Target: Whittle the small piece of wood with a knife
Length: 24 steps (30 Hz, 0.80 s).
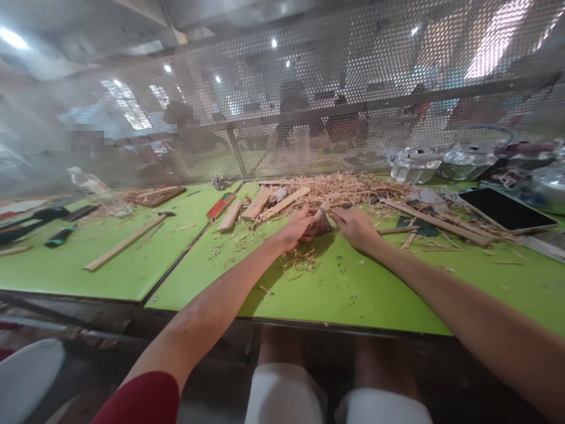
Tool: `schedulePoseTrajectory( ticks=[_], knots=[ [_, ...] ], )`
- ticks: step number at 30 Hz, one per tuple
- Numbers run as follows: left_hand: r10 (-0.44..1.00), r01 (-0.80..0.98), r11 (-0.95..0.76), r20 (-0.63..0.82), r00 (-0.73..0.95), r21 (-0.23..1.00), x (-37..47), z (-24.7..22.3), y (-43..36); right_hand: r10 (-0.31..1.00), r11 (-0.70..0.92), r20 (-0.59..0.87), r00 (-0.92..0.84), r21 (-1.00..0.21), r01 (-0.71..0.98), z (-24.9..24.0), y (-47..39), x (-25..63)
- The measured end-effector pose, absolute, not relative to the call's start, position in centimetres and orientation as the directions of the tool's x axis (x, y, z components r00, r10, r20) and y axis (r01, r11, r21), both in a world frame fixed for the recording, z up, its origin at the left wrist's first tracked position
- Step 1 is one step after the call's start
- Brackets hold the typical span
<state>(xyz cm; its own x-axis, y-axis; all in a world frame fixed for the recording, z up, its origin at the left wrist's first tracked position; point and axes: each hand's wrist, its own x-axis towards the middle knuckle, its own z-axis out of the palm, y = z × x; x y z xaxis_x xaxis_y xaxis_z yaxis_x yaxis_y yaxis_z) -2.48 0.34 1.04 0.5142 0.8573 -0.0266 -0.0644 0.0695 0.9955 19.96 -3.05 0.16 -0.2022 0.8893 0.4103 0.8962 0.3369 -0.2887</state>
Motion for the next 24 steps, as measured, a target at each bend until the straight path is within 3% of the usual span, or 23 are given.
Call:
schedulePoseTrajectory(
  ticks=[3,9,14,19,24],
  knots=[
    [0.847,-0.055,0.171,-0.118,0.518,0.984,-2.51,1.21,0.22,0.887,0.355,0.395,-0.237,-0.259,0.898,-0.09,-3.22,19.47],
    [0.830,-0.079,0.188,-0.115,0.546,0.979,-2.66,1.24,0.26,0.890,0.298,0.410,-0.197,-0.198,0.934,-0.27,-3.05,19.22],
    [0.841,-0.043,0.199,-0.148,0.520,0.979,-2.45,1.91,-0.30,0.905,0.265,0.393,-0.163,-0.220,0.939,0.24,-3.36,19.24],
    [0.843,0.002,0.187,-0.161,0.512,0.982,-2.56,1.71,-0.22,0.922,0.246,0.369,-0.114,-0.335,0.909,0.40,-3.19,19.85],
    [0.836,0.003,0.204,-0.176,0.519,0.979,-2.64,1.68,-0.17,0.911,0.239,0.397,-0.108,-0.297,0.924,0.38,-3.08,19.92]
  ],
)
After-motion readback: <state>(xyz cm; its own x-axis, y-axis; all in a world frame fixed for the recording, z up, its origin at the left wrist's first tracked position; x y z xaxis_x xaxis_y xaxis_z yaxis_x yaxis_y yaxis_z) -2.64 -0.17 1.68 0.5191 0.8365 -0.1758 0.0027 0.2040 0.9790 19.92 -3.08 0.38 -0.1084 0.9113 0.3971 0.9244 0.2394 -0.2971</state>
